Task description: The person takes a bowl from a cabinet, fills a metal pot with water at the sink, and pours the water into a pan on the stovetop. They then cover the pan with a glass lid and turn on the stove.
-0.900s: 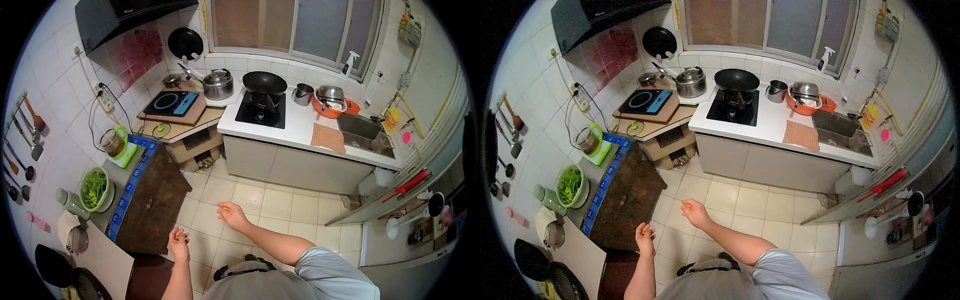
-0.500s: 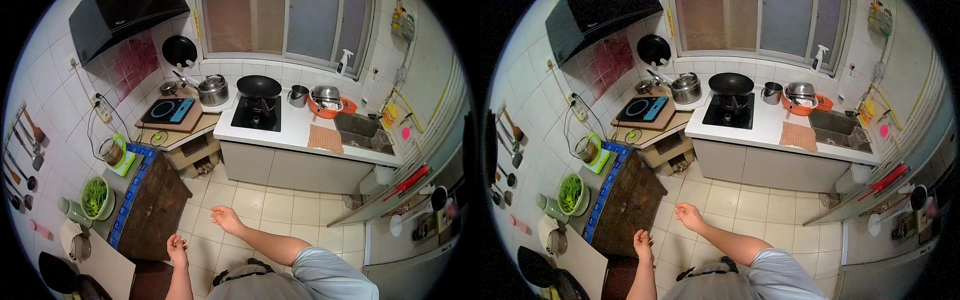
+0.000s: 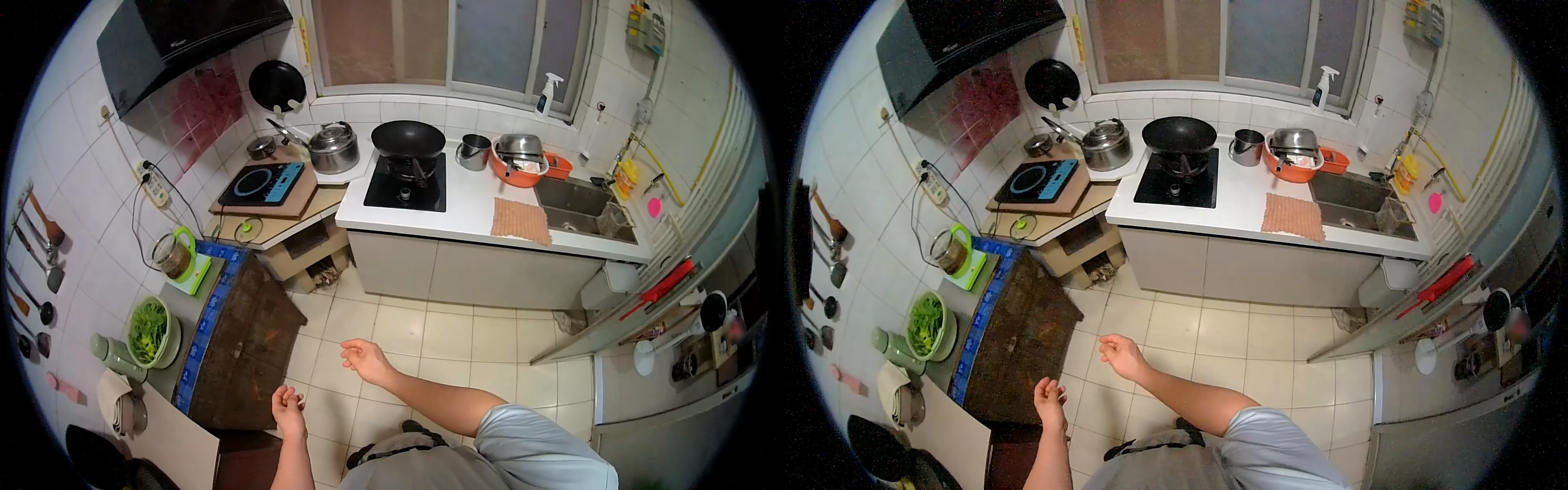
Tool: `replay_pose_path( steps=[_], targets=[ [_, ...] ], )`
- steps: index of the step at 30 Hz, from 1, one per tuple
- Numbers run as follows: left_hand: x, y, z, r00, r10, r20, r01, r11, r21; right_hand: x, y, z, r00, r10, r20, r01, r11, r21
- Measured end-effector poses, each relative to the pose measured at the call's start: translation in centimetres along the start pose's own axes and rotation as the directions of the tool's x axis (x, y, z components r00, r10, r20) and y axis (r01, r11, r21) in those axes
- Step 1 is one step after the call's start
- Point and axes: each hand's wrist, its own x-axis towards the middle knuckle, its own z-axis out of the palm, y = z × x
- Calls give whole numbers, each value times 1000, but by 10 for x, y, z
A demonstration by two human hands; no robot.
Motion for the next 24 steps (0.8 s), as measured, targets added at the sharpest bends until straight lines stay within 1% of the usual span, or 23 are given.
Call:
replay_pose_path(
  steps=[2, 5, 8, 11, 13, 14, 16, 18, 20, 21, 22, 24],
  targets=[
    [4, -3, -2, 1000, 10, 28, -10, 1000, 4, -1, -1, -1, 1000, 9, -7, -9, 999, 32],
    [-1, 5, 3, 1000, -3, 28, 2, 1000, 25, -4, -3, -3, 1000, 4, -17, -4, 1000, 31],
    [2, 3, 4, 1000, 19, 25, -19, 1000, 24, 1, 0, -7, 1000, -21, -3, 21, 999, -31],
    [-4, 10, 6, 999, 11, 30, -12, 999, 36, -5, -9, -7, 1000, 6, -1, -6, 999, 33],
    [-7, 15, 8, 1000, 5, 18, -7, 998, 70, -1, -1, -8, 999, -29, -18, 29, 999, 39],
    [-10, 17, 4, 1000, 1, -10, 0, 996, 84, 0, 4, -4, 999, -40, -5, 40, 998, 40],
    [-23, 18, -8, 999, -10, -50, 13, 998, 58, -12, 5, 4, 998, -42, 36, 37, 992, 120],
    [-35, 15, -25, 996, -11, -92, 17, 998, 64, -12, 15, 18, 999, 19, 42, -22, 998, 66],
    [-44, 10, -31, 995, 16, -94, -10, 998, 63, -18, 7, 22, 996, 79, 42, -81, 995, 60],
    [-47, -4, -47, 974, 30, -224, -30, 1000, 2, 0, 11, 41, 982, 75, 173, -78, 997, 10],
    [-59, -8, -61, 967, 17, -254, -17, 1000, 2, -8, 15, 52, 977, 88, 196, -93, 996, 15],
    [-82, -17, -83, 925, 3, -380, -21, 999, -44, -10, 20, 78, 947, 119, 298, -116, 993, -27]
  ],
)
